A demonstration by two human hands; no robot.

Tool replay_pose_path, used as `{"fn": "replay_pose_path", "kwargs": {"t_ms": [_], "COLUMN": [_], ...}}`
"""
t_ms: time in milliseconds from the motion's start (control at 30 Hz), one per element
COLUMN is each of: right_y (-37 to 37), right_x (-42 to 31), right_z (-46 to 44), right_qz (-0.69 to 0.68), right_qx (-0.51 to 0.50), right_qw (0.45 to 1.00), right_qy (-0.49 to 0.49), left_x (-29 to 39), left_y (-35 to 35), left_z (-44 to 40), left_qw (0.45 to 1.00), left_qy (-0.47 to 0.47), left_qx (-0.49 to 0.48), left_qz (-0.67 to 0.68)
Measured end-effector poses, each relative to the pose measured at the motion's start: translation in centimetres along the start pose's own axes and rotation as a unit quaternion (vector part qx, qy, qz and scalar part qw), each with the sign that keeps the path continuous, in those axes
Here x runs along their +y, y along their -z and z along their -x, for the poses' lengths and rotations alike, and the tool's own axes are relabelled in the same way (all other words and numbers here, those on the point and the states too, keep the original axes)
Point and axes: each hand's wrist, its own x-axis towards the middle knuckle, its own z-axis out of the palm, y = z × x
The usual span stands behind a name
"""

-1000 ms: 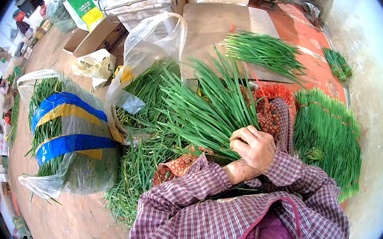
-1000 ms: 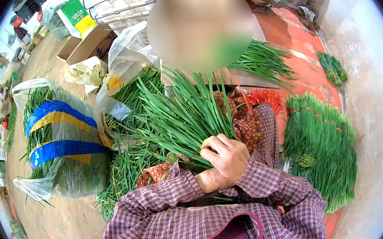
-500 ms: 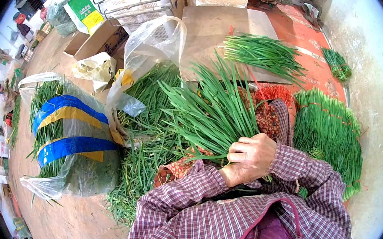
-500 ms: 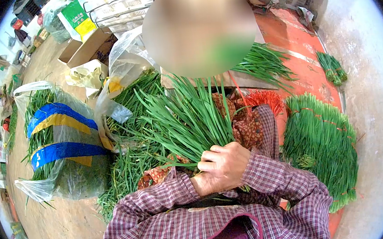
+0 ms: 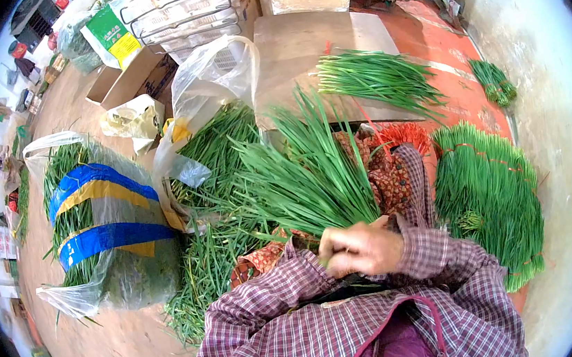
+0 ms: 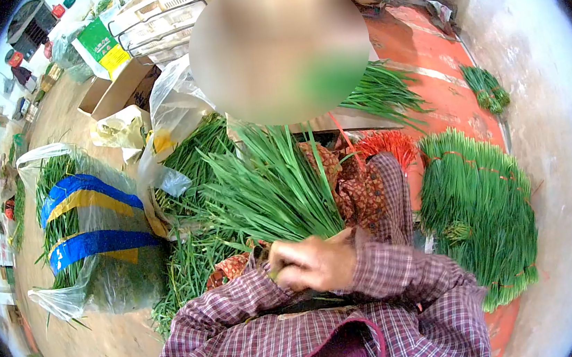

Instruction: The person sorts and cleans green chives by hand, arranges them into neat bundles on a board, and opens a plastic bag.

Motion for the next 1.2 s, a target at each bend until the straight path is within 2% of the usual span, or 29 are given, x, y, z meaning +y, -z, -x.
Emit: {"fn": "replay_pose_path", "kwargs": {"t_ms": [33, 100, 167, 300, 333, 367, 433, 467, 500, 533, 567, 600, 633, 767, 833, 1000, 1200], "right_y": [-1.0, -1.2, -0.1, 4.5, 4.9, 5.2, 5.5, 5.4, 5.3, 5.1, 5.1, 5.3, 5.0, 3.8, 3.3, 2.8, 3.1], "right_x": [-1.0, -1.8, -3.6, -5.8, -6.1, -6.2, -4.9, -4.7, -4.1, -3.3, -2.5, -2.0, -1.9, -3.6, -3.5, -3.8, -4.5], "right_z": [-0.2, -0.8, -1.0, 0.2, 0.7, 0.9, 0.3, 0.1, -0.3, -1.0, -1.6, -2.6, -3.2, -5.1, -6.6, -8.9, -9.2], "right_qz": [0.036, 0.003, 0.098, 0.197, 0.135, 0.070, 0.009, 0.021, 0.012, 0.017, 0.024, 0.132, 0.126, 0.136, 0.214, 0.288, 0.289], "right_qx": [0.022, -0.009, 0.030, 0.209, 0.263, 0.313, 0.360, 0.365, 0.359, 0.337, 0.313, 0.318, 0.312, 0.262, 0.275, 0.296, 0.314], "right_qw": [0.994, 0.989, 0.967, 0.924, 0.933, 0.935, 0.921, 0.924, 0.926, 0.933, 0.940, 0.920, 0.921, 0.941, 0.910, 0.883, 0.877], "right_qy": [0.103, 0.150, 0.231, 0.253, 0.204, 0.153, 0.148, 0.109, 0.116, 0.125, 0.134, 0.189, 0.196, 0.169, 0.222, 0.221, 0.222], "left_x": [-0.6, -1.9, -3.1, -6.1, -7.2, -8.0, -8.9, -9.2, -9.5, -10.7, -10.8, -10.7, -10.7, -11.9, -12.3, -13.1, -13.9], "left_y": [0.5, 1.5, 3.2, 7.9, 8.6, 9.7, 11.1, 11.7, 12.1, 12.5, 12.5, 12.6, 12.8, 13.2, 12.6, 11.6, 11.0], "left_z": [-0.2, -0.4, -0.3, 2.9, 4.0, 5.3, 8.6, 9.9, 11.8, 13.5, 14.9, 15.8, 16.7, 19.1, 19.2, 18.9, 19.1], "left_qw": [0.999, 0.990, 0.972, 0.913, 0.895, 0.861, 0.759, 0.696, 0.677, 0.668, 0.626, 0.590, 0.553, 0.529, 0.519, 0.490, 0.460], "left_qy": [0.002, 0.010, 0.026, 0.096, 0.125, 0.152, 0.189, 0.178, 0.169, 0.093, 0.072, 0.042, 0.012, -0.065, -0.082, -0.111, -0.151], "left_qx": [0.006, 0.027, 0.054, 0.140, 0.163, 0.235, 0.358, 0.424, 0.454, 0.460, 0.500, 0.533, 0.565, 0.559, 0.565, 0.572, 0.581], "left_qz": [0.049, 0.136, 0.228, 0.371, 0.396, 0.425, 0.509, 0.551, 0.554, 0.578, 0.595, 0.605, 0.613, 0.635, 0.636, 0.648, 0.654]}}
